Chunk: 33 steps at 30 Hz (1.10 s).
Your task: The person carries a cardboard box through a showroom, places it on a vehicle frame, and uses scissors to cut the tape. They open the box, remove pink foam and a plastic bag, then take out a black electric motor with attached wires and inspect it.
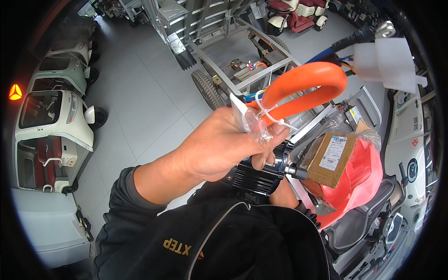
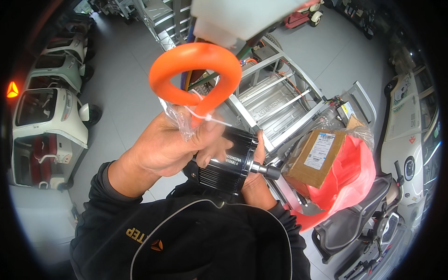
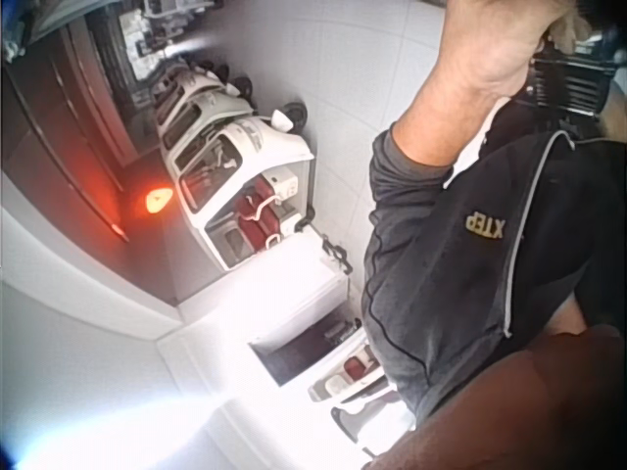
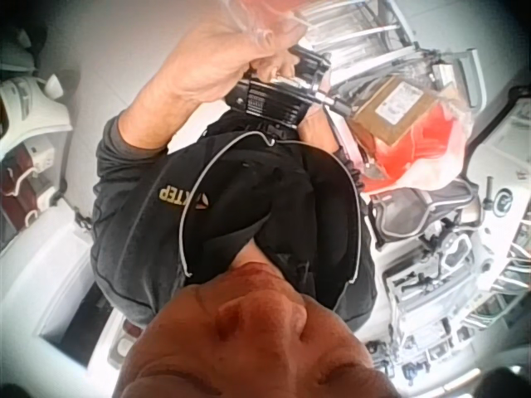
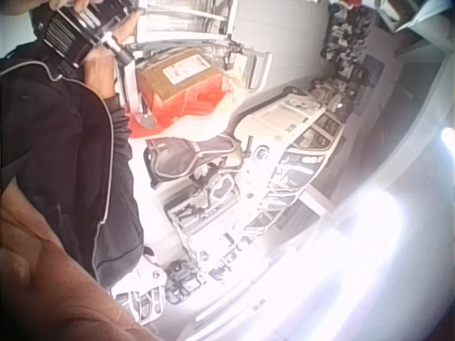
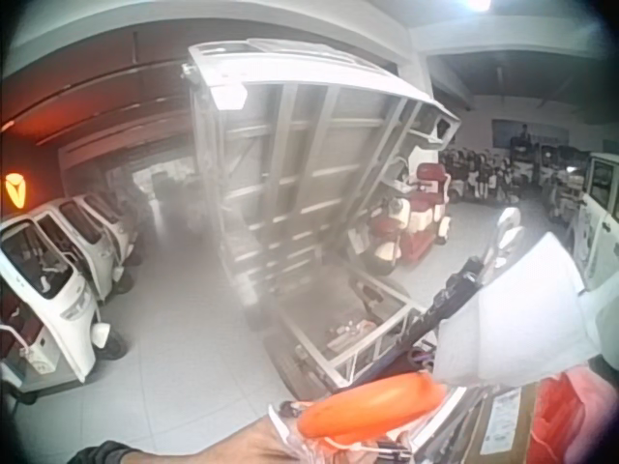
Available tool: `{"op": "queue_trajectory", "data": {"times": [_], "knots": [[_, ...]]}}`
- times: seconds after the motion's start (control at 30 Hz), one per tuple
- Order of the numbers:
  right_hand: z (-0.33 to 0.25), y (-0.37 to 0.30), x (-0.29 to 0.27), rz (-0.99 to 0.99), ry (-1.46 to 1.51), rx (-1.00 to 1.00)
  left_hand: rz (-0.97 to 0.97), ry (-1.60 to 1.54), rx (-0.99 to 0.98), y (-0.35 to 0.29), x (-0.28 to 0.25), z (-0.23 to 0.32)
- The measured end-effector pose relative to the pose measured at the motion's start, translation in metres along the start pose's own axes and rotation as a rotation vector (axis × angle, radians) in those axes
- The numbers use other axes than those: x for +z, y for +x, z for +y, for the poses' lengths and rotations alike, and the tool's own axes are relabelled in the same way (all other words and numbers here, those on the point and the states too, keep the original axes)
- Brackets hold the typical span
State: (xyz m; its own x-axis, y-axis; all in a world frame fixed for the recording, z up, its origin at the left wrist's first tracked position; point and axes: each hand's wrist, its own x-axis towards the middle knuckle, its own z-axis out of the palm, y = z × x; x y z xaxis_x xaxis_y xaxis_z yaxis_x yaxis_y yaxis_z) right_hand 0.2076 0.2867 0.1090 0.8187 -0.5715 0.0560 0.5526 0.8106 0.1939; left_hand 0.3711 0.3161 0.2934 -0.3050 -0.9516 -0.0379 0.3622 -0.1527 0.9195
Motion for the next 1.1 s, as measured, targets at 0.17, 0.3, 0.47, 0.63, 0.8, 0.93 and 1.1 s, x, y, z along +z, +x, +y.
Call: {"op": "queue_trajectory", "data": {"times": [0.17, 0.3, 0.47, 0.63, 0.8, 0.93, 1.1], "knots": [[0.010, 0.007, 0.015, -0.245, 0.418, 0.074, 0.017, 0.032, -0.036, 0.001, 0.000, 0.004], [0.012, 0.012, 0.023, -0.321, 0.347, 0.089, 0.013, 0.017, -0.014, 0.003, 0.000, 0.005], [0.009, 0.008, 0.022, -0.130, 0.460, 0.084, 0.060, 0.000, -0.029, 0.004, -0.002, 0.004], [0.010, 0.008, 0.018, -0.151, 0.339, 0.030, 0.041, 0.047, -0.070, 0.006, -0.006, 0.003], [0.008, 0.008, 0.013, -0.110, 0.357, 0.041, 0.052, 0.031, -0.075, 0.008, -0.007, 0.003], [0.007, 0.011, 0.005, -0.255, 0.279, 0.039, 0.088, -0.055, -0.045, 0.009, -0.004, 0.002], [0.010, 0.011, 0.011, -0.236, 0.229, 0.025, 0.088, -0.054, -0.056, 0.010, -0.004, 0.002]]}}
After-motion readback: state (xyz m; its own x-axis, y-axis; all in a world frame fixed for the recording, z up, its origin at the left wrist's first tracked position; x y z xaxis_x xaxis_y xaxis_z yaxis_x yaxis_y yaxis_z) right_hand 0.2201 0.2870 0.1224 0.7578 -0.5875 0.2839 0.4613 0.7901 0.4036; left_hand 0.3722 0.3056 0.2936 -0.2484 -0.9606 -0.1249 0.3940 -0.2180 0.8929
